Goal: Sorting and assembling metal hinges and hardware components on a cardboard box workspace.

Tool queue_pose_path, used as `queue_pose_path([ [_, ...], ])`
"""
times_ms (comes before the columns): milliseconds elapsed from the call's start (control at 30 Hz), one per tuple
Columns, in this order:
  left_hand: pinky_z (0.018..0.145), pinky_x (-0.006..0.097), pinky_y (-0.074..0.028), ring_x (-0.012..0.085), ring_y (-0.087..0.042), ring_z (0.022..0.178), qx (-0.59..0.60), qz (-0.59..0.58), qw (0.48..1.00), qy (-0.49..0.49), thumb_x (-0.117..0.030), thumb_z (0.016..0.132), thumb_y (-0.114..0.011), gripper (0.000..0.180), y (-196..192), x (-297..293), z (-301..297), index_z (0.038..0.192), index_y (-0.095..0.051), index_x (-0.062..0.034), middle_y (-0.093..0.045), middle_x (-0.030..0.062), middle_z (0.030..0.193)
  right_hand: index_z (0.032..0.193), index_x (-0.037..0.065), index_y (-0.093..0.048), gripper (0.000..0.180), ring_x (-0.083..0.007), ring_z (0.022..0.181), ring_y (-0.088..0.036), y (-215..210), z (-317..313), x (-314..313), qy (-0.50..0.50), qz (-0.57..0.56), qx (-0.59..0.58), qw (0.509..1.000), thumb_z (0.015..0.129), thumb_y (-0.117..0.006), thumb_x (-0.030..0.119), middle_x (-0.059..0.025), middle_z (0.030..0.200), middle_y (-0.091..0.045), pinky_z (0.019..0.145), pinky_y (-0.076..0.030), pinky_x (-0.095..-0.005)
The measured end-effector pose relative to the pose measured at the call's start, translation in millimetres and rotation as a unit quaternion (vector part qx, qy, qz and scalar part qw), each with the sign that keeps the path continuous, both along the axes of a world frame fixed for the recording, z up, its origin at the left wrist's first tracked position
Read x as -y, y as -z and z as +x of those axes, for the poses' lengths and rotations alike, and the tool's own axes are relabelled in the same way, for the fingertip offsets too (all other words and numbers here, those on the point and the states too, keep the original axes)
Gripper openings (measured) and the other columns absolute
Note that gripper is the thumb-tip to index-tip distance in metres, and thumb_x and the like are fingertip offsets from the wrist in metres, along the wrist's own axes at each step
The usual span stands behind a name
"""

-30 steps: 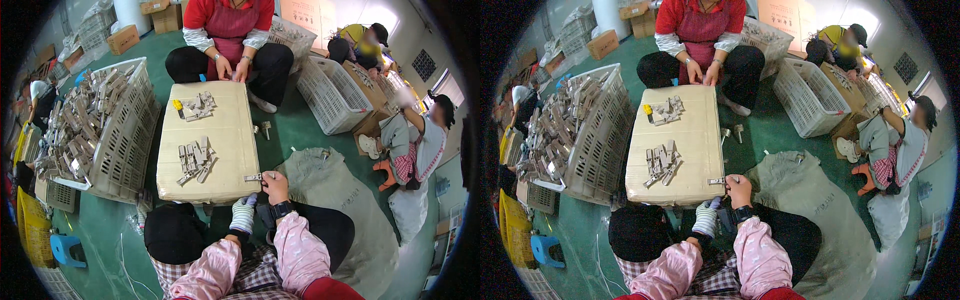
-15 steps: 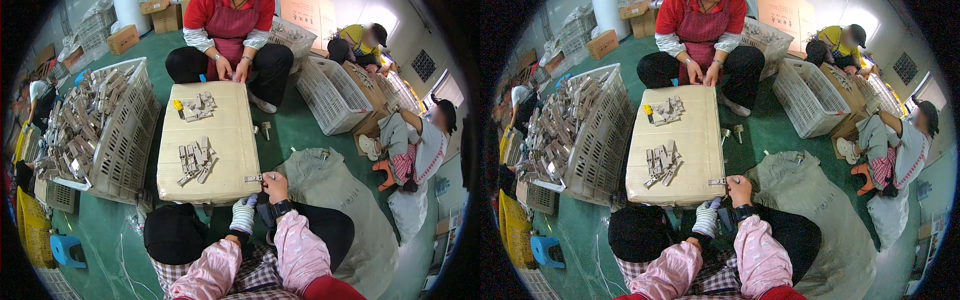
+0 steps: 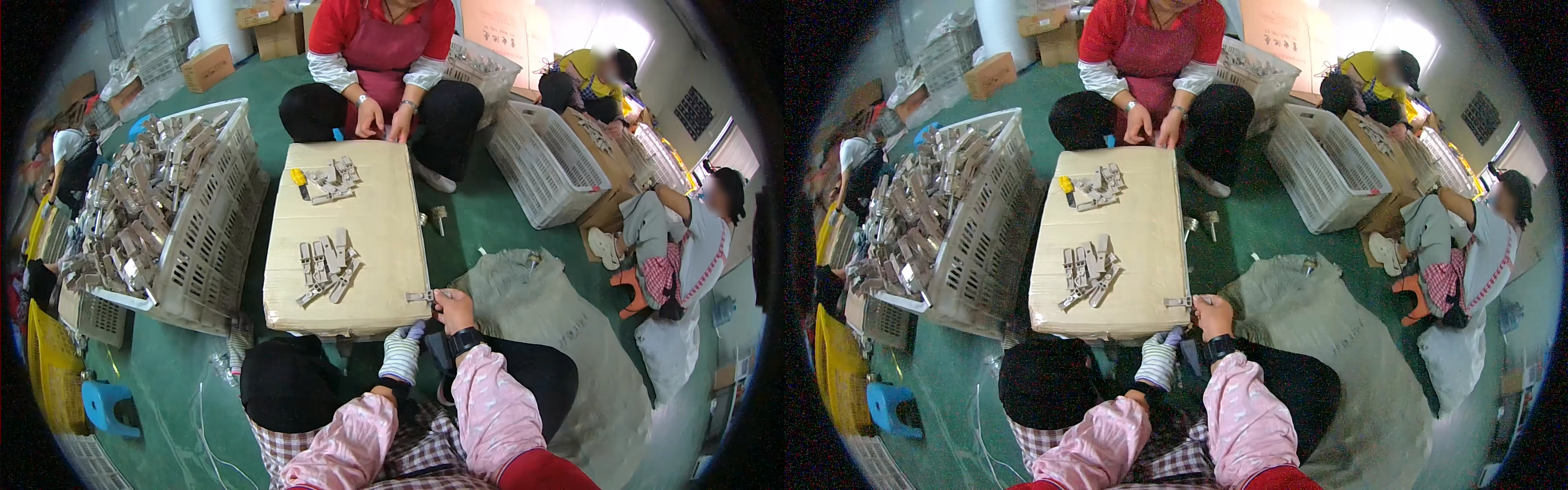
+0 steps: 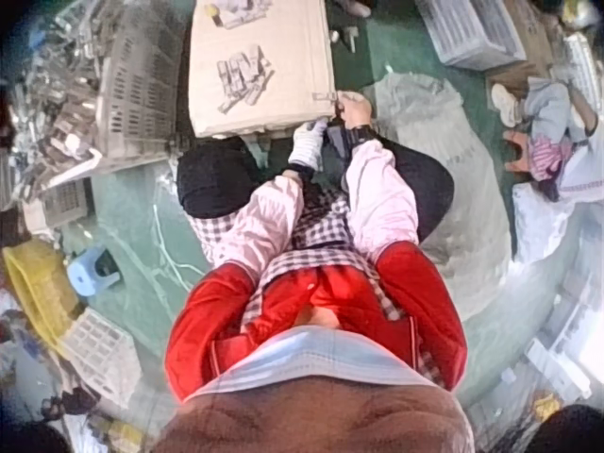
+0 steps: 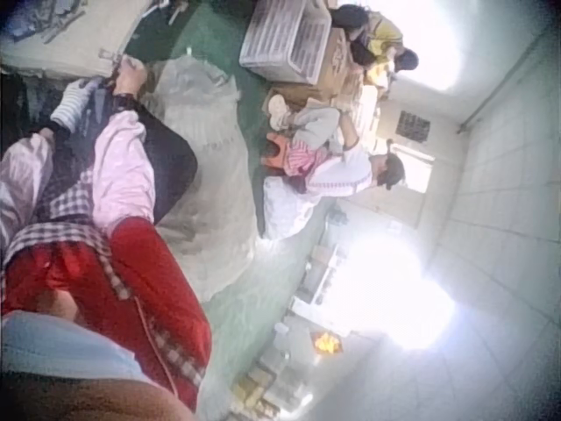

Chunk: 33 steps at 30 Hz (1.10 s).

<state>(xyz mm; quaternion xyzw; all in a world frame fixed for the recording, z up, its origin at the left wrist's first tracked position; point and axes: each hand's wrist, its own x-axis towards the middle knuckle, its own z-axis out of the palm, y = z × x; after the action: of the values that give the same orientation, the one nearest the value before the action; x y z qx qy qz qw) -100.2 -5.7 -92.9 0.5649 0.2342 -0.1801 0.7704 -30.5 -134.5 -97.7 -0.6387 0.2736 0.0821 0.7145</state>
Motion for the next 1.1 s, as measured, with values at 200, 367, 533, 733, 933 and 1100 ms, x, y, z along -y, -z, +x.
queue_pose_path([
  [200, 0.065, 0.026, -0.043, 0.0116, -0.049, 0.067, 0.071, -0.008, 0.996, -0.049, -0.027, 0.085, -0.062, 0.034, 0.7, 4.5, -3.7, 0.097, -0.063, 0.0041, -0.063, 0.0052, 0.082, 0.097, 0.006, -0.062, 0.016, -0.0103, 0.069, -0.051, -16.2, -1.8, 2.5, 0.061, 0.001, 0.138, 0.989, 0.083, -0.06, 0.012, 0.0, 0.081, -0.057, 0.068, -0.046, -0.0256],
  [367, 0.073, 0.028, -0.045, 0.0145, -0.055, 0.076, 0.034, -0.076, 0.995, -0.048, -0.025, 0.087, -0.057, 0.031, 11.2, 3.0, -2.9, 0.097, -0.061, 0.0038, -0.064, 0.0071, 0.087, 0.108, 0.006, -0.059, 0.03, -0.0219, 0.103, -0.053, -73.4, 4.3, -35.1, -0.107, -0.411, 0.377, 0.823, 0.079, -0.056, 0.006, -0.0104, 0.111, -0.059, 0.092, -0.039, -0.0323],
  [533, 0.08, 0.03, -0.047, 0.0221, -0.06, 0.089, 0.297, 0.369, 0.85, 0.231, -0.024, 0.087, -0.047, 0.026, 15.7, 2.0, -0.3, 0.096, -0.061, -0.0038, -0.064, 0.0077, 0.097, 0.107, 0.007, -0.059, 0.032, -0.0262, 0.107, -0.048, -88.2, 14.1, -101.3, -0.374, -0.422, 0.462, 0.684, 0.076, -0.054, 0.004, -0.0063, 0.112, -0.058, 0.093, -0.039, -0.0349],
  [733, 0.075, 0.029, -0.046, 0.0202, -0.059, 0.083, 0.22, 0.253, 0.931, 0.146, -0.022, 0.087, -0.05, 0.024, 52.9, 14.0, -6.7, 0.096, -0.062, -0.003, -0.064, 0.0077, 0.092, 0.101, 0.009, -0.06, 0.026, -0.0243, 0.098, -0.049, -79.3, 12.3, -144.6, -0.455, -0.492, 0.474, 0.572, 0.077, -0.05, 0.009, -0.005, 0.105, -0.057, 0.086, -0.041, -0.0345],
  [933, 0.071, 0.028, -0.046, 0.0182, -0.057, 0.076, 0.205, 0.224, 0.944, 0.125, -0.02, 0.087, -0.053, 0.022, 60.6, 20.2, -3.9, 0.095, -0.063, -0.0022, -0.064, 0.0077, 0.086, 0.085, 0.01, -0.055, 0.011, -0.0234, 0.084, -0.051, -84.5, 7.1, -134.8, -0.473, -0.545, 0.462, 0.516, 0.076, -0.048, 0.011, -0.006, 0.087, -0.052, 0.076, -0.04, -0.037],
  [1100, 0.067, 0.028, -0.045, 0.0166, -0.056, 0.071, 0.172, 0.167, 0.968, 0.069, -0.019, 0.086, -0.055, 0.021, 71.8, 13.9, -2.0, 0.094, -0.064, -0.0015, -0.065, 0.0077, 0.081, 0.087, 0.007, -0.054, 0.009, -0.0213, 0.078, -0.057, -107.6, 5.1, -131.6, -0.447, -0.481, 0.423, 0.625, 0.078, -0.052, 0.007, -0.0073, 0.083, -0.055, 0.071, -0.043, -0.0366],
])
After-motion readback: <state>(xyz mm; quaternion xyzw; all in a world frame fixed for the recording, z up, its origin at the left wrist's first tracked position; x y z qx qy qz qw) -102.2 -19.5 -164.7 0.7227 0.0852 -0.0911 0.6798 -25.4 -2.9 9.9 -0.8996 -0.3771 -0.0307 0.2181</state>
